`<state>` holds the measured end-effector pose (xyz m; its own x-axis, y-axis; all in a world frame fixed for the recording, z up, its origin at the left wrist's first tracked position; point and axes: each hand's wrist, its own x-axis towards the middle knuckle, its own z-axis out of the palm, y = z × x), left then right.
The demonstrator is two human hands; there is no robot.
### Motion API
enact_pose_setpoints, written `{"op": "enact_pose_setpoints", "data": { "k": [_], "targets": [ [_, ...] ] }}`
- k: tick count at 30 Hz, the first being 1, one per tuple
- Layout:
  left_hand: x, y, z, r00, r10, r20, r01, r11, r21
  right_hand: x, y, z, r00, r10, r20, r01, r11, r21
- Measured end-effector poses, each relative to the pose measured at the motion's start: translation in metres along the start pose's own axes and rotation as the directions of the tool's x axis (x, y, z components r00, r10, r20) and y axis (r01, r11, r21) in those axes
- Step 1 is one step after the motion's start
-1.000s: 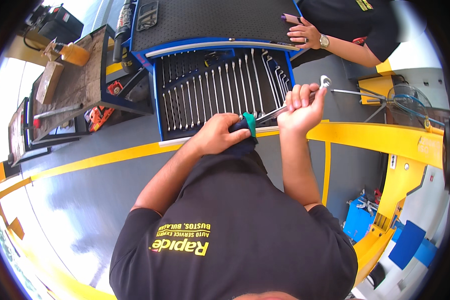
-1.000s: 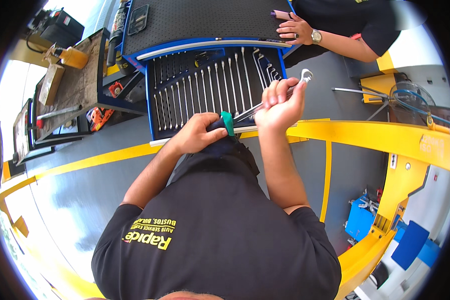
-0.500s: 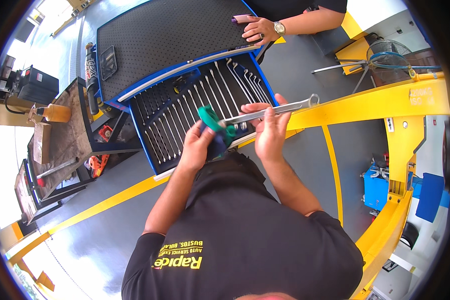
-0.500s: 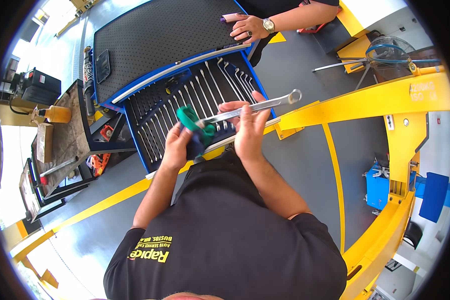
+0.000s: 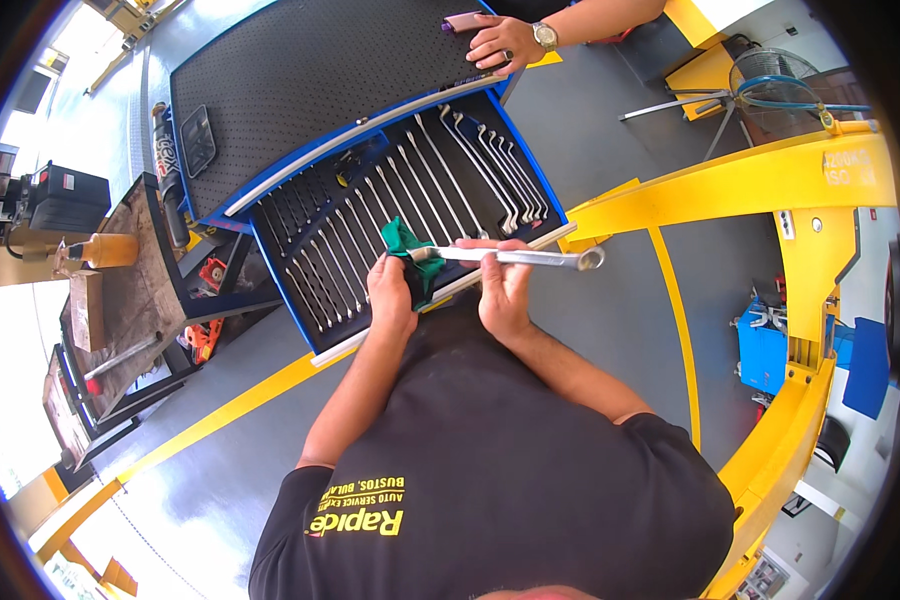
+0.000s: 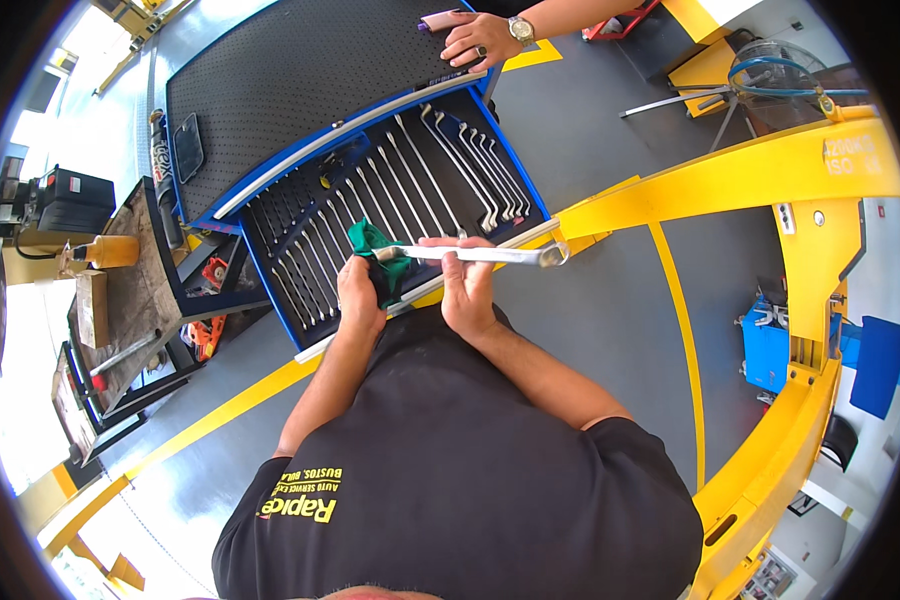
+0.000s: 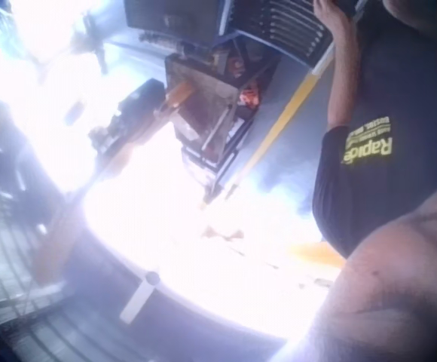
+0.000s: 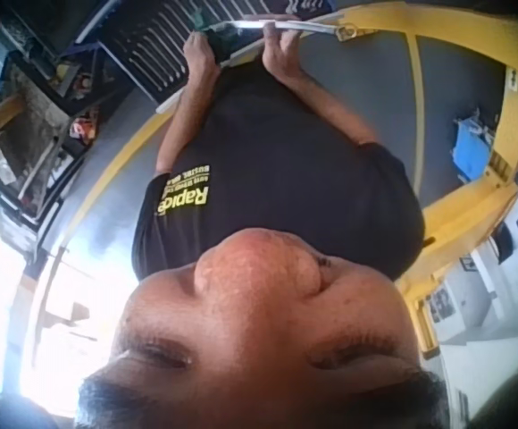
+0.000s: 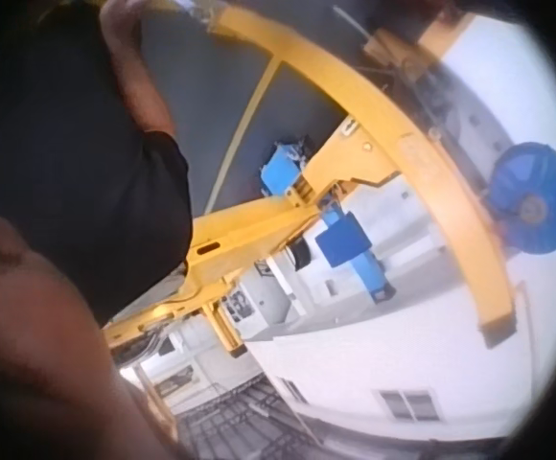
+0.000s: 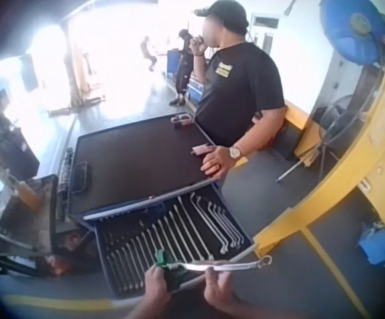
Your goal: The person wipes multiple wrenches with a green cloth, handling them one at a time from an open tool drawer. The person places each cleaned wrench back into the drawer in its designated slot.
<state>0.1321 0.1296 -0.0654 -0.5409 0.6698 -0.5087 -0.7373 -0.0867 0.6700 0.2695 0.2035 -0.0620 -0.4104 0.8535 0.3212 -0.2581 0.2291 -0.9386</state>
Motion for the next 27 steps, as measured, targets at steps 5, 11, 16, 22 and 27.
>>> {"op": "enact_pose_setpoints", "data": {
  "k": [5, 11, 16, 22, 27],
  "targets": [
    [-0.002, 0.011, -0.038, 0.827, -0.287, 0.483, -0.312, 0.48, 0.82, 0.066, 0.013, -0.042, 0.941, 0.322, -0.104, -0.325, 0.946, -0.009],
    [0.036, 0.005, -0.116, 0.818, 0.527, 0.233, -0.279, 0.009, 0.96, 0.124, 0.096, -0.102, 0.795, 0.606, -0.024, -0.526, 0.67, -0.524],
    [0.032, -0.012, -0.159, 0.814, 0.576, 0.071, -0.159, 0.104, 0.982, 0.152, 0.13, -0.099, 0.896, 0.369, 0.248, 0.164, 0.243, -0.956],
    [0.027, -0.012, -0.153, 0.821, 0.567, 0.068, -0.148, 0.097, 0.984, 0.162, 0.154, -0.098, 0.842, 0.445, 0.304, 0.277, 0.127, -0.952],
    [0.028, -0.013, -0.156, 0.815, 0.574, 0.083, -0.16, 0.086, 0.983, 0.158, 0.166, -0.102, 0.857, 0.415, 0.306, 0.257, 0.171, -0.951]
  ]
}}
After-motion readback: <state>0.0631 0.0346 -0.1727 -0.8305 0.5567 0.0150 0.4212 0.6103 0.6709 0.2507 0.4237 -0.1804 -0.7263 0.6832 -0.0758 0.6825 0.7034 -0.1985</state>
